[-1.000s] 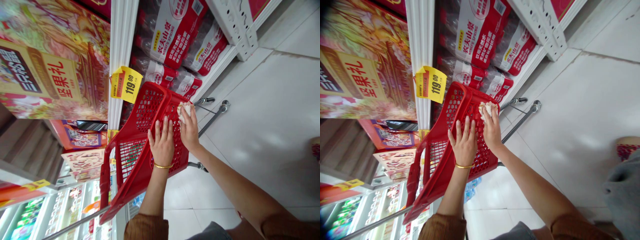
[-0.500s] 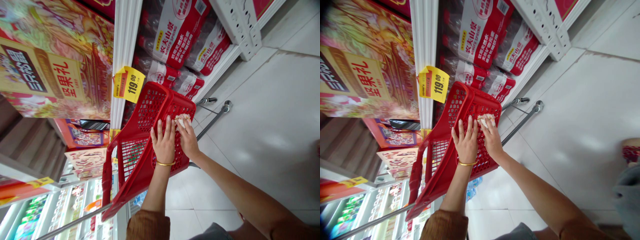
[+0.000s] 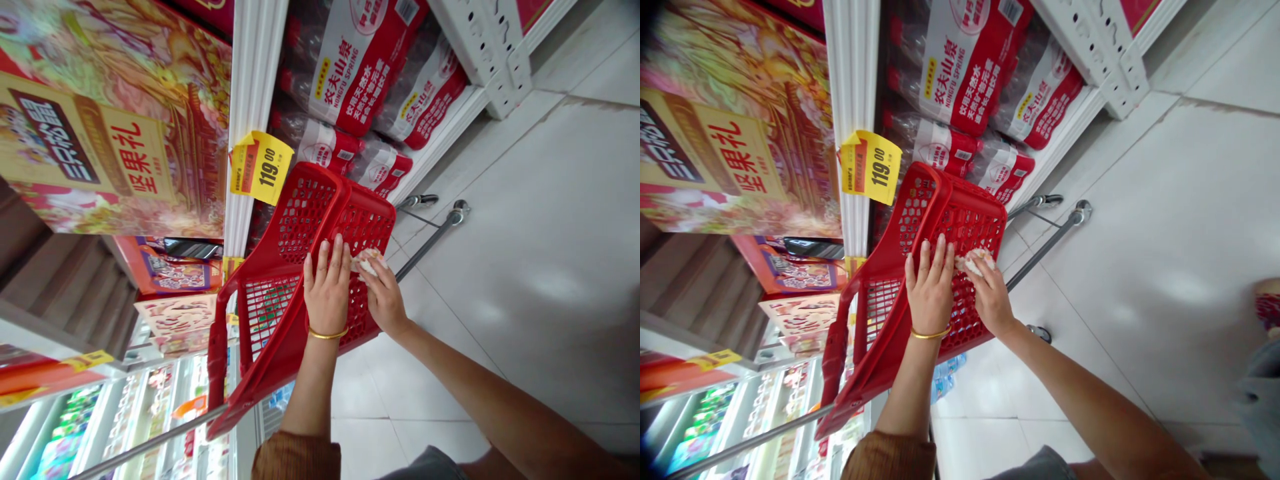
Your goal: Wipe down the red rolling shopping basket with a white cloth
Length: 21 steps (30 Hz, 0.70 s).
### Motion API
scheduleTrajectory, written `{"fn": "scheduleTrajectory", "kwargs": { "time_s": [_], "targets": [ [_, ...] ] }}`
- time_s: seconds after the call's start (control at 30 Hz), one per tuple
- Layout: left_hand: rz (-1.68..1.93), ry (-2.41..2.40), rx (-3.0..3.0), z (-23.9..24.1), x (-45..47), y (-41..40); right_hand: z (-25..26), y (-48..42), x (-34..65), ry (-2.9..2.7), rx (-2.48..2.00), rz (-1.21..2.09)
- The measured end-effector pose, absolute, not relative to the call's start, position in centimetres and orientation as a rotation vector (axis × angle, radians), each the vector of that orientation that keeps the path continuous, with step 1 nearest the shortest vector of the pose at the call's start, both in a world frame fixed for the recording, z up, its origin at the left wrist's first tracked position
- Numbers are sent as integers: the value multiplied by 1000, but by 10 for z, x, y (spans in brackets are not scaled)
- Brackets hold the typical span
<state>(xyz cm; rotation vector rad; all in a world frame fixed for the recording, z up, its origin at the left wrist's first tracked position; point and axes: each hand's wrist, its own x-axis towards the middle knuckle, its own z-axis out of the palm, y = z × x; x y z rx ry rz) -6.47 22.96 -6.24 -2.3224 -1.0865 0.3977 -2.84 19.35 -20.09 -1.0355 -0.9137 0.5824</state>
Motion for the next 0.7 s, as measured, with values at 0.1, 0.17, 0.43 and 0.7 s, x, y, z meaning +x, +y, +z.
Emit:
{"fn": "scheduleTrajectory", "kwargs": {
  "time_s": [0.1,0.17,0.43,0.7],
  "targets": [
    [404,-1076,-2274,-56,-69,226,-188,217,-12,-805,-1106,504],
    [388,-1082,-2247,-55,-72,225,-181,236,-2,-797,-1146,519],
    [343,-1092,-2278,-60,-75,229,-180,247,-5,-917,-1050,556],
    [325,-1081,-2284,-61,-75,229,-187,224,-24,-952,-997,595]
  ]
}}
